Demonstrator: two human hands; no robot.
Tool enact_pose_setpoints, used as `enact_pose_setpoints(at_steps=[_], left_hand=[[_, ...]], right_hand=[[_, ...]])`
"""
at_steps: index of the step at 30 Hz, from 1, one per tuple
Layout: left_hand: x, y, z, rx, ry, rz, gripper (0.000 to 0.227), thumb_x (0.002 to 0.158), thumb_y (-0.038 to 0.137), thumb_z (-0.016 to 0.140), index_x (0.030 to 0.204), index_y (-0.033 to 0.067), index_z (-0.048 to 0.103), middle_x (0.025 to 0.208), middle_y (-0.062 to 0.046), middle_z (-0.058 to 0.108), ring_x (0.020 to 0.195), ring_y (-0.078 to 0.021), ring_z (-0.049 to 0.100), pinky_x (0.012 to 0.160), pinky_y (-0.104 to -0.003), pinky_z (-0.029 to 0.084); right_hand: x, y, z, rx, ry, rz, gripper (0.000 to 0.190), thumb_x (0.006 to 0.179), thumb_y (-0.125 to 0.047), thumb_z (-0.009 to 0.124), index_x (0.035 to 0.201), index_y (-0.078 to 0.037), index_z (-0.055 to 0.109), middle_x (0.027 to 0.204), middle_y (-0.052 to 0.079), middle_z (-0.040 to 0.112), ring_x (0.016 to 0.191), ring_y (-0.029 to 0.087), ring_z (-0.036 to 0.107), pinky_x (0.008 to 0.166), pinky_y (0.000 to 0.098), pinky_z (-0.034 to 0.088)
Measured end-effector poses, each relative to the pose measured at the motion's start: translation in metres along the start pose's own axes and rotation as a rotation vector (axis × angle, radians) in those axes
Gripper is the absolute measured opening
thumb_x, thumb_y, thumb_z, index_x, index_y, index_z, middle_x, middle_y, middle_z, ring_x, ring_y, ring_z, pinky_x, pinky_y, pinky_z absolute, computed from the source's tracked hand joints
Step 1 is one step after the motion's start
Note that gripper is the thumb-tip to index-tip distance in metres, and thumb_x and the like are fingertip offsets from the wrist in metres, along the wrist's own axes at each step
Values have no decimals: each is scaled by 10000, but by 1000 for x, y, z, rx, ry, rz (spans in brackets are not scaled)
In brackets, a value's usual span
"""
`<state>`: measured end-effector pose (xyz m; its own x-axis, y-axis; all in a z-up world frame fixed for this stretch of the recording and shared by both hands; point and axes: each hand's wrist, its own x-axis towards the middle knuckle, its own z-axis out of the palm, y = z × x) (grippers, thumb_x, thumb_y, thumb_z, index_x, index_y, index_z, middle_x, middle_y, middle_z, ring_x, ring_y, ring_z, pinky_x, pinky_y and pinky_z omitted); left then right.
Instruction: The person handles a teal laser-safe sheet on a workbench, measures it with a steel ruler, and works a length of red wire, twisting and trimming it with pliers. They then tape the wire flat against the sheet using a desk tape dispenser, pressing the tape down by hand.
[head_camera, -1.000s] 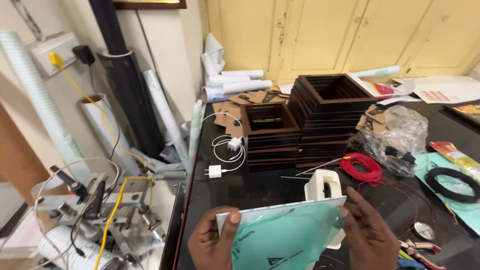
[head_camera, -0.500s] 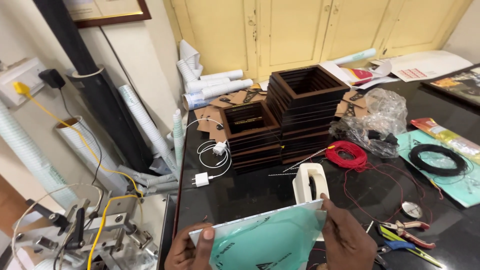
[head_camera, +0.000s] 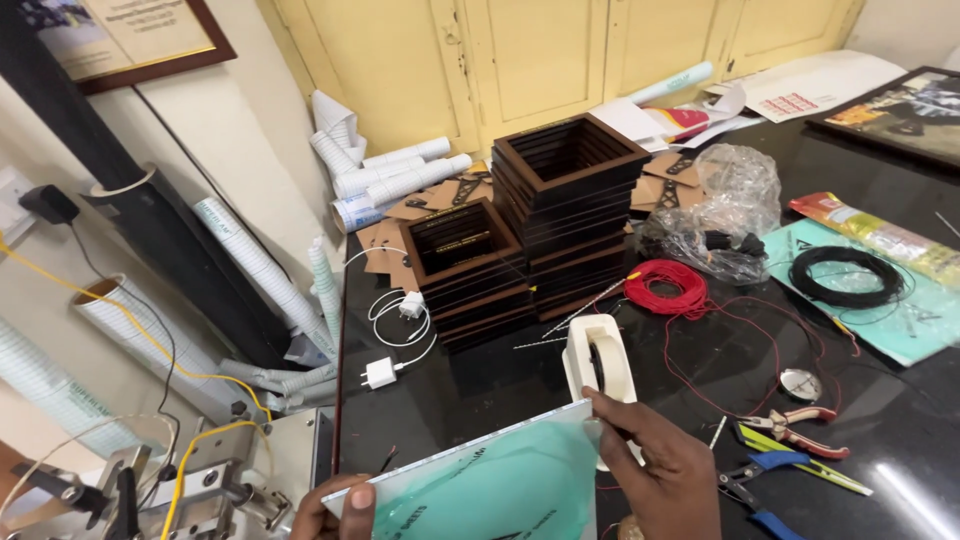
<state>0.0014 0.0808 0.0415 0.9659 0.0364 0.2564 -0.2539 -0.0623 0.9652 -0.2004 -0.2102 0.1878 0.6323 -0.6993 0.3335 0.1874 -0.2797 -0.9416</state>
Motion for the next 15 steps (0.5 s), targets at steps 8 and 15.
enact_pose_setpoints(at_steps=[8,15], left_hand=[[-2,18,13,-41,17,135,403,885,378,770,996,0,682,877,-129,746,776,-154,722,764,-302,574],[-31,99,40,-279,59,14,233,841,208,825,922,2,751,797,-67,735,717,-113,641,676,-272,520]], right_hand=[[2,-6,-1,-147,14,79,367,847,61,708,1193,-42,774,975,115,779,914,131,791,753,284,615],[4,74,-25,-16,-32,-91,408,861,136,644,1259,62,691,1152,194,763,983,206,710,842,326,555]])
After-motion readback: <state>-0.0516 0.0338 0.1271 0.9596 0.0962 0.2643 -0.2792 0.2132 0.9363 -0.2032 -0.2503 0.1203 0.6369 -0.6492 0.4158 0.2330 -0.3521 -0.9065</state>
